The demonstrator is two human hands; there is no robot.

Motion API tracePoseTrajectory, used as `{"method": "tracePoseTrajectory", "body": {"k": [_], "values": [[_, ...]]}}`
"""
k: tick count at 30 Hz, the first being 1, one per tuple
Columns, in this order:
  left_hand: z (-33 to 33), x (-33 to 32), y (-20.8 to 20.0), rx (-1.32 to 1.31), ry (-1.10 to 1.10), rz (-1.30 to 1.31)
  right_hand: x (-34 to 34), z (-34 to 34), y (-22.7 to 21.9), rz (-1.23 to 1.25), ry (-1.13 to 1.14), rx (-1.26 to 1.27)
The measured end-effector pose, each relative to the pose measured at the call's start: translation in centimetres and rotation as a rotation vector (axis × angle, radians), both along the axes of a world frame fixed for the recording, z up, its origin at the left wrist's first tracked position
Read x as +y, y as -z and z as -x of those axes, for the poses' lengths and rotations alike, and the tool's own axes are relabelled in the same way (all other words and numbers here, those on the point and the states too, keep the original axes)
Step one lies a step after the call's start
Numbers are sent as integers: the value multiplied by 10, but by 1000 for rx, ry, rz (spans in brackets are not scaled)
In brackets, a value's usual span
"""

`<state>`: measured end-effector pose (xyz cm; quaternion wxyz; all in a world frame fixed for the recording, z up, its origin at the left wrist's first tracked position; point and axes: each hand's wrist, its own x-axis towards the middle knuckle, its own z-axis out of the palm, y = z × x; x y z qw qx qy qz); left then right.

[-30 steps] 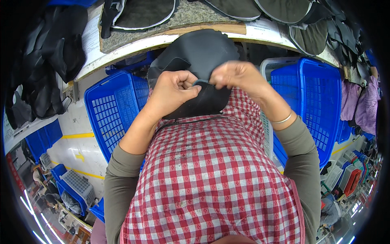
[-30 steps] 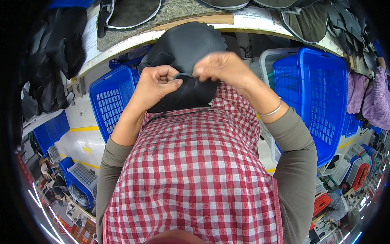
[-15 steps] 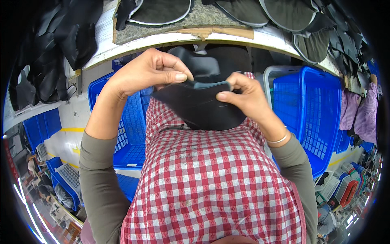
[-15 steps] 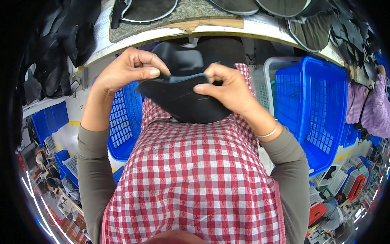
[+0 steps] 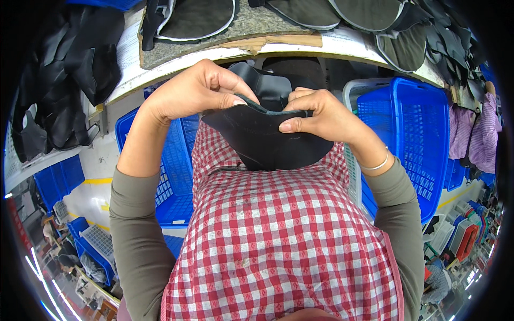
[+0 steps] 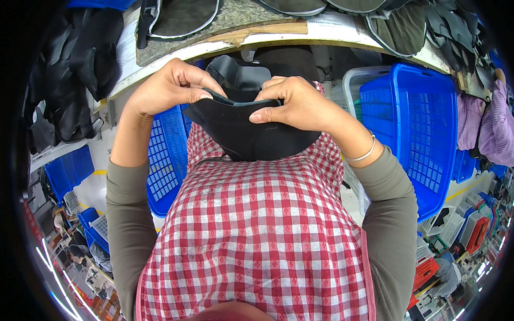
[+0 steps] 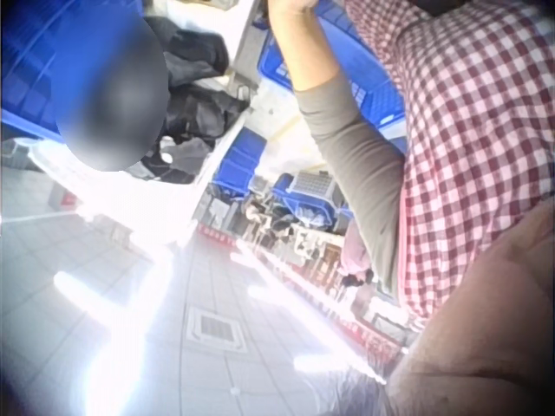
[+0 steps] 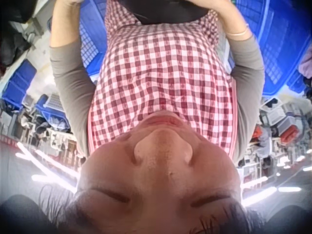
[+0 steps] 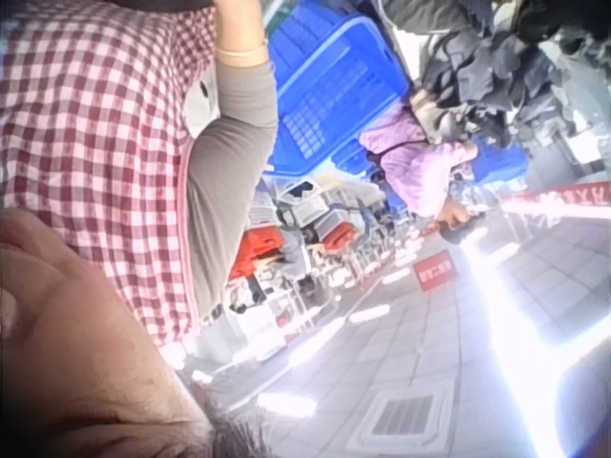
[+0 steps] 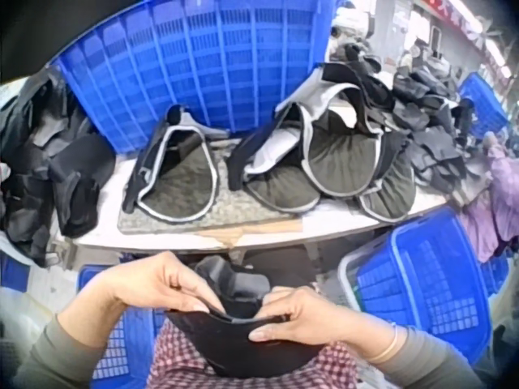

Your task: The person picks up black shoe parts from a table, aligns edges, and presses them together by hand. The person turns the parts over and repeats the process with additional pieces, placing finished assemblies on the table.

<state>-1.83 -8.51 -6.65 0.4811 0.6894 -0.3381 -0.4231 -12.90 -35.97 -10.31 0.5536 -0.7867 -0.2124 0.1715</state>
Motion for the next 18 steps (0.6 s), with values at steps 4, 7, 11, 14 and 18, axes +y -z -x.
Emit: {"method": "tracePoseTrajectory", "body": {"k": [4, 7, 11, 14, 18], "values": [[2, 4, -1, 22, -16, 6, 8, -10, 4, -68, -63, 22], [6, 6, -6, 13, -29, 28, 13, -6, 7, -25, 37, 35], [26, 3, -13, 144, -218, -29, 12, 6, 8, 22, 166, 84], [53, -3, -13, -97, -342, -144, 8, 6, 3, -8, 210, 175], [76, -10, -2, -90, -583, -11, 6, -6, -7, 130, 75, 23]]}}
